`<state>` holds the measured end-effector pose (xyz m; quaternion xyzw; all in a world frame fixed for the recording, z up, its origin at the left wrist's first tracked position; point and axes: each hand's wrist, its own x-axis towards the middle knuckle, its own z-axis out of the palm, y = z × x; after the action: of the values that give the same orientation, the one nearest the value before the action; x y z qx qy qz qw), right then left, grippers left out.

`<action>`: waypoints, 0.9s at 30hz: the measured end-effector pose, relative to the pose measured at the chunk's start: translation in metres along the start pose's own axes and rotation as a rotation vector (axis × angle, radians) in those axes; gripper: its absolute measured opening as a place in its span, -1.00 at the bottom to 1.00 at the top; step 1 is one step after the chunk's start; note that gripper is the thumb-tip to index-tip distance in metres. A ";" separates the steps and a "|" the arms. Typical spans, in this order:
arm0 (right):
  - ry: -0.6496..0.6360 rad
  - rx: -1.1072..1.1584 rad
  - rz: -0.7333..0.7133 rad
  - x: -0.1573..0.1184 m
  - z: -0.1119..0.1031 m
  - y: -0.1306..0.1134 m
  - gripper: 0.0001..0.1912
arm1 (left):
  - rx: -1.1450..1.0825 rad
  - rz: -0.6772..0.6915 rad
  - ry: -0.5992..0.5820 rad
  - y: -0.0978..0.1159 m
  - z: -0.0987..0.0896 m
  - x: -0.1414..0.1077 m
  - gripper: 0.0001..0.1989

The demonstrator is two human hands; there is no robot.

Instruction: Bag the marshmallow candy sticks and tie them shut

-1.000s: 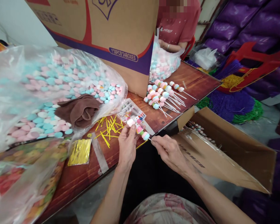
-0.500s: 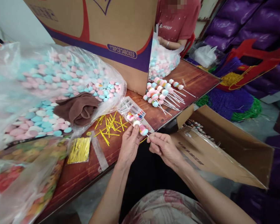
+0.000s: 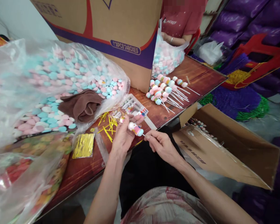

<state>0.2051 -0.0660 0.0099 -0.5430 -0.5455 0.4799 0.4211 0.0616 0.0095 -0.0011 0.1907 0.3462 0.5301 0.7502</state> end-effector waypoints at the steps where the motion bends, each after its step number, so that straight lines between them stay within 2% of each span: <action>1: -0.015 -0.050 -0.020 0.000 0.000 0.000 -0.73 | -0.001 -0.009 0.022 -0.001 0.000 0.000 -0.74; 4: 0.025 -0.314 -0.142 -0.001 -0.006 0.000 -0.74 | 0.025 -0.050 0.079 -0.001 -0.002 -0.001 -0.76; 9: 0.060 -0.706 -0.400 0.002 -0.014 0.008 -0.75 | 0.065 -0.129 0.101 0.002 -0.005 -0.006 -0.70; 12: 0.072 -0.851 -0.512 0.005 -0.007 0.016 -0.67 | 0.065 -0.115 0.115 -0.002 -0.001 -0.009 -0.72; 15: 0.126 -0.936 -0.549 0.008 0.007 0.022 -0.64 | 0.048 -0.065 0.089 -0.011 0.004 -0.012 -0.71; 18: 0.165 -0.883 -0.491 0.010 0.020 0.022 -0.63 | 0.032 -0.058 0.041 -0.017 0.007 -0.015 -0.69; 21: 0.159 -0.686 -0.368 0.004 0.022 0.016 -0.68 | 0.006 -0.071 0.022 -0.016 0.005 -0.016 -0.68; 25: 0.004 -0.306 -0.092 -0.009 0.009 0.008 -0.72 | 0.023 0.001 0.055 -0.008 0.001 -0.015 -0.70; 27: -0.063 -0.112 0.011 -0.012 0.005 0.006 -0.68 | 0.046 -0.012 0.046 -0.008 0.002 -0.016 -0.71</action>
<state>0.2016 -0.0782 0.0036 -0.5534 -0.5816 0.4675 0.3701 0.0650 -0.0084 0.0000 0.1935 0.3766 0.5217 0.7406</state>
